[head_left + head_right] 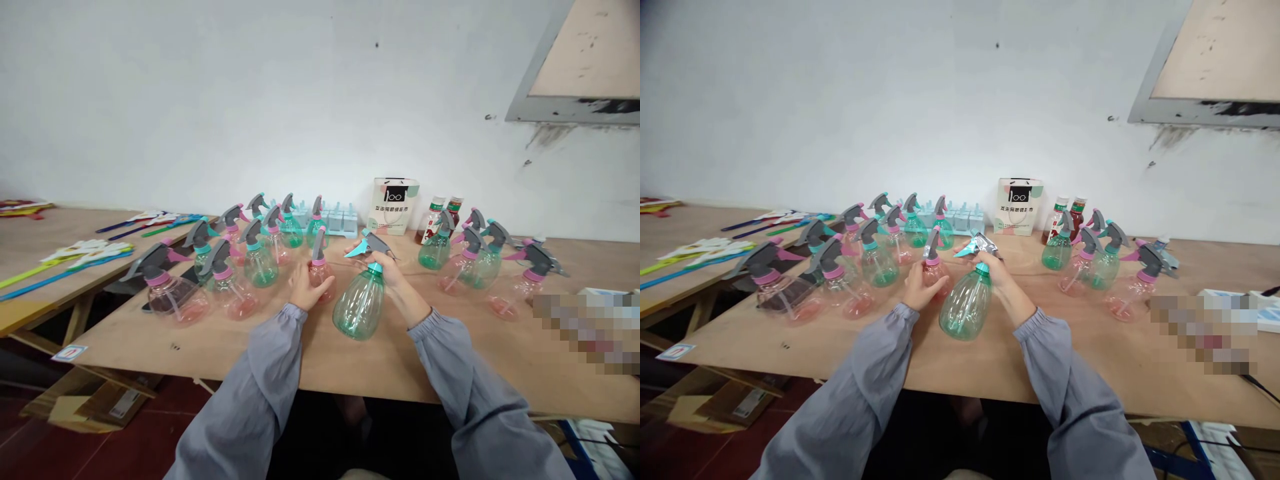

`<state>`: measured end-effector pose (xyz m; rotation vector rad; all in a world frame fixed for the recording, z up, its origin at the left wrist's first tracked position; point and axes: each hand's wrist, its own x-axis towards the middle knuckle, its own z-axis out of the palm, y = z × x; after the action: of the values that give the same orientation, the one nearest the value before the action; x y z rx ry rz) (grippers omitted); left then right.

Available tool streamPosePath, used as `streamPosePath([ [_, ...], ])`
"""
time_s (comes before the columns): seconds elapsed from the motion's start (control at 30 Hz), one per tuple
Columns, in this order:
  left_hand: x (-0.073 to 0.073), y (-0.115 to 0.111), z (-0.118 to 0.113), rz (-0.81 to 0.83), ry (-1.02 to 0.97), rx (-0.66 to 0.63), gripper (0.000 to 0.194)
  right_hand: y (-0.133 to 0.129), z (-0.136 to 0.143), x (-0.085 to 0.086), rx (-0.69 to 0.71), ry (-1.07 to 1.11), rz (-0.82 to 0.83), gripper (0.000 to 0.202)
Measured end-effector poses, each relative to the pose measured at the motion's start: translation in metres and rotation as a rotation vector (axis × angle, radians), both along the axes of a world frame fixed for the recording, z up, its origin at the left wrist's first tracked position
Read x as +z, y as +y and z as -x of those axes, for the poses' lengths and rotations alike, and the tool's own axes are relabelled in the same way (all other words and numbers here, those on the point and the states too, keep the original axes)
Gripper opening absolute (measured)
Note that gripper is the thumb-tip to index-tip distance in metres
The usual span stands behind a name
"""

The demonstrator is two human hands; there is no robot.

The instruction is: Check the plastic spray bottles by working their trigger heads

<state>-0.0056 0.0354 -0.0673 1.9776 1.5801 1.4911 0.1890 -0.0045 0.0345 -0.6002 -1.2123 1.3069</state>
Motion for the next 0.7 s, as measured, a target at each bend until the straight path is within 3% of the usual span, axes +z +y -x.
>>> streamPosePath([
  [0.23, 0.000, 0.001, 0.001, -0.007, -0.018, -0.010, 0.061, 0.011, -0.005, -0.013, -0.054, 0.008, 0.104, 0.015],
  [0.4, 0.000, 0.002, 0.000, -0.021, -0.140, -0.184, 0.059, 0.010, -0.020, -0.018, -0.251, 0.033, 0.031, 0.017],
  [0.53, 0.000, 0.003, 0.000, 0.022, -0.192, -0.220, 0.062, -0.008, -0.062, -0.023, -0.426, -0.146, -0.050, 0.029],
  [0.7, 0.002, 0.004, 0.001, -0.008, -0.137, -0.197, 0.060, -0.052, -0.138, -0.030, -0.810, -0.509, -0.186, 0.037],
])
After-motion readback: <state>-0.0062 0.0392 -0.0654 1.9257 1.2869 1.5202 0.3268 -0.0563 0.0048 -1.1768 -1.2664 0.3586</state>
